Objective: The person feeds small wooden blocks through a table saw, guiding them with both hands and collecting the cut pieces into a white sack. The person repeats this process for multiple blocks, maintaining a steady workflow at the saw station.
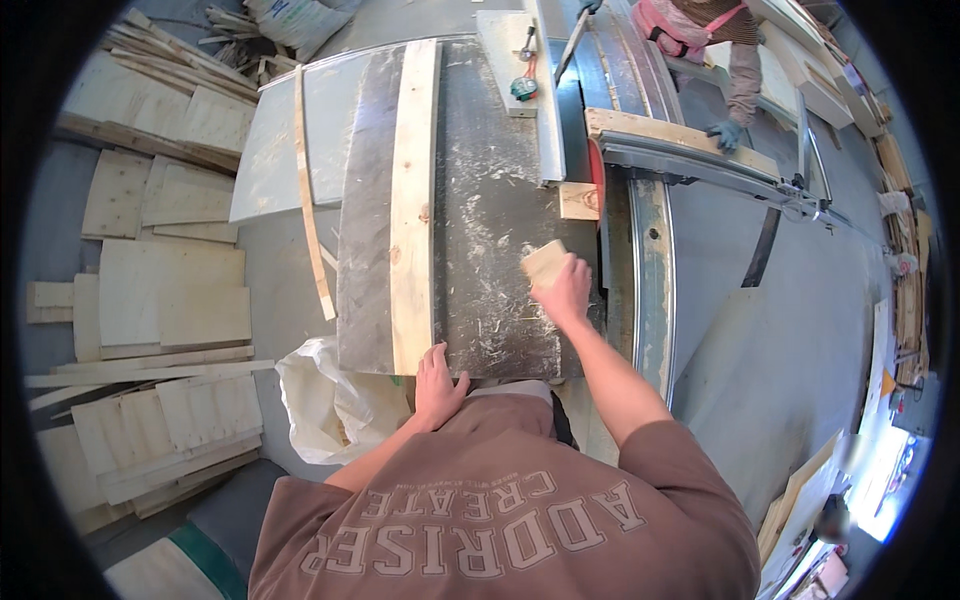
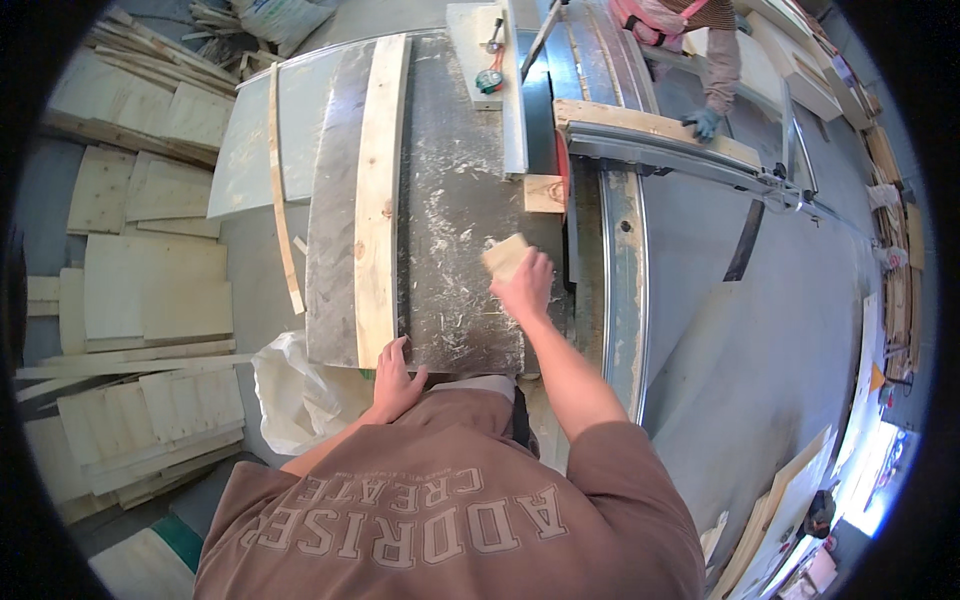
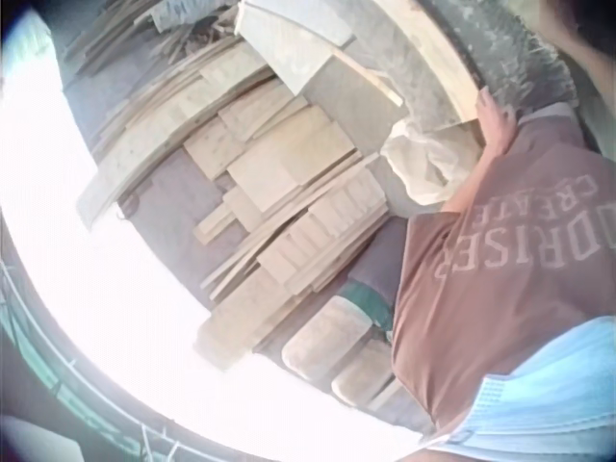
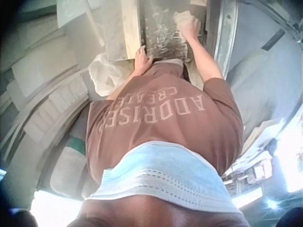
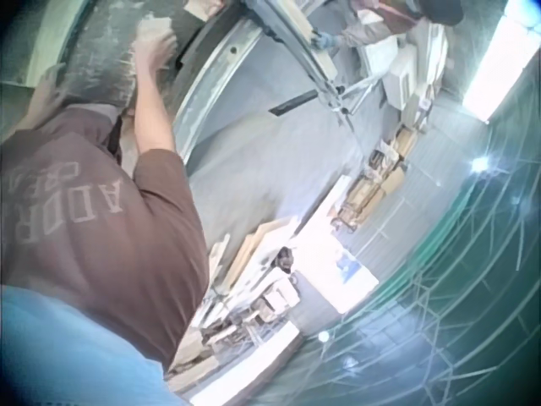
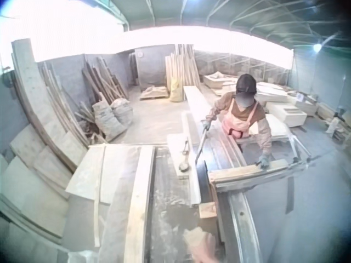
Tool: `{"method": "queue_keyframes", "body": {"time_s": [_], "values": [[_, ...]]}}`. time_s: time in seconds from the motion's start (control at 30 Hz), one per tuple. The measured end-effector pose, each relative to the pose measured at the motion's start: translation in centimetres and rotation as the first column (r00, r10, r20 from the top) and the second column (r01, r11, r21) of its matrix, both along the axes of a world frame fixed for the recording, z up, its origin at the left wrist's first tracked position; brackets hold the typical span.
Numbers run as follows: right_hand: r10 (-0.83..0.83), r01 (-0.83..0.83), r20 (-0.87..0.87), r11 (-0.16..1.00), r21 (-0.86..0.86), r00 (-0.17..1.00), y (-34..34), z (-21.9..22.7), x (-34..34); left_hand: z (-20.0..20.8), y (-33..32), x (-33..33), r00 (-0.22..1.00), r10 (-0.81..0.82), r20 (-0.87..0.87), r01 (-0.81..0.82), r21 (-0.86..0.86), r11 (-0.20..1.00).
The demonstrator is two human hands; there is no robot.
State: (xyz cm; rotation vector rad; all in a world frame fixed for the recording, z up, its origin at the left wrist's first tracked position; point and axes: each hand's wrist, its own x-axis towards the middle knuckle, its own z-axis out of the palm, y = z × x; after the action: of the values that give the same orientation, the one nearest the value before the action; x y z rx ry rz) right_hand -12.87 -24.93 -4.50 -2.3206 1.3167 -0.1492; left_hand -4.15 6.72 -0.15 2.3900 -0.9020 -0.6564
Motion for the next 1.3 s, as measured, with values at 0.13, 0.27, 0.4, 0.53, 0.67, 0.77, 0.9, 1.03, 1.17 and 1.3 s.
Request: {"method": "queue_keyframes", "body": {"time_s": [0.13,0.27,0.4,0.53,0.67,0.77,0.9,1.03,1.17,1.3], "values": [[0.582,-0.581,-0.003,0.812,-0.057,0.813,8.2,1.0,-1.8,-0.4,0.0,0.2,1.000,0.007,-0.007,-0.007,0.006,1.000],[0.725,-0.726,-0.035,0.688,-0.014,0.688,10.0,0.2,-2.0,-0.1,-1.7,0.5,0.996,-0.074,-0.054,0.074,-0.001,0.997],[0.724,-0.727,-0.064,0.684,-0.053,0.686,9.6,0.4,-2.0,-1.3,-2.7,0.5,0.987,-0.152,-0.058,0.151,-0.024,0.988],[0.624,-0.624,-0.045,0.771,-0.123,0.780,10.9,3.6,-3.1,-2.1,-3.6,0.6,0.974,-0.217,-0.066,0.214,-0.045,0.976],[0.473,-0.463,0.066,0.877,-0.128,0.879,13.7,4.8,-5.3,-2.7,-4.3,0.8,0.961,-0.275,-0.032,0.270,-0.101,0.957],[0.454,-0.435,0.164,0.889,-0.139,0.876,15.9,4.8,-6.3,-3.0,-4.9,0.8,0.945,-0.328,0.014,0.327,-0.126,0.937],[0.394,-0.379,0.211,0.919,-0.108,0.895,15.5,4.4,-7.0,-2.7,-6.2,0.8,0.934,-0.357,0.003,0.355,-0.107,0.929],[0.388,-0.377,0.213,0.922,-0.090,0.897,15.6,4.5,-7.5,-2.1,-6.6,0.6,0.923,-0.384,-0.020,0.380,-0.101,0.919],[0.400,-0.390,0.208,0.916,-0.091,0.893,16.0,3.4,-7.9,-2.4,-6.3,0.6,0.927,-0.376,-0.009,0.372,-0.117,0.921],[0.428,-0.422,0.170,0.904,-0.069,0.888,16.4,3.4,-7.9,-2.7,-5.6,0.6,0.930,-0.366,0.023,0.366,-0.129,0.922]]}}
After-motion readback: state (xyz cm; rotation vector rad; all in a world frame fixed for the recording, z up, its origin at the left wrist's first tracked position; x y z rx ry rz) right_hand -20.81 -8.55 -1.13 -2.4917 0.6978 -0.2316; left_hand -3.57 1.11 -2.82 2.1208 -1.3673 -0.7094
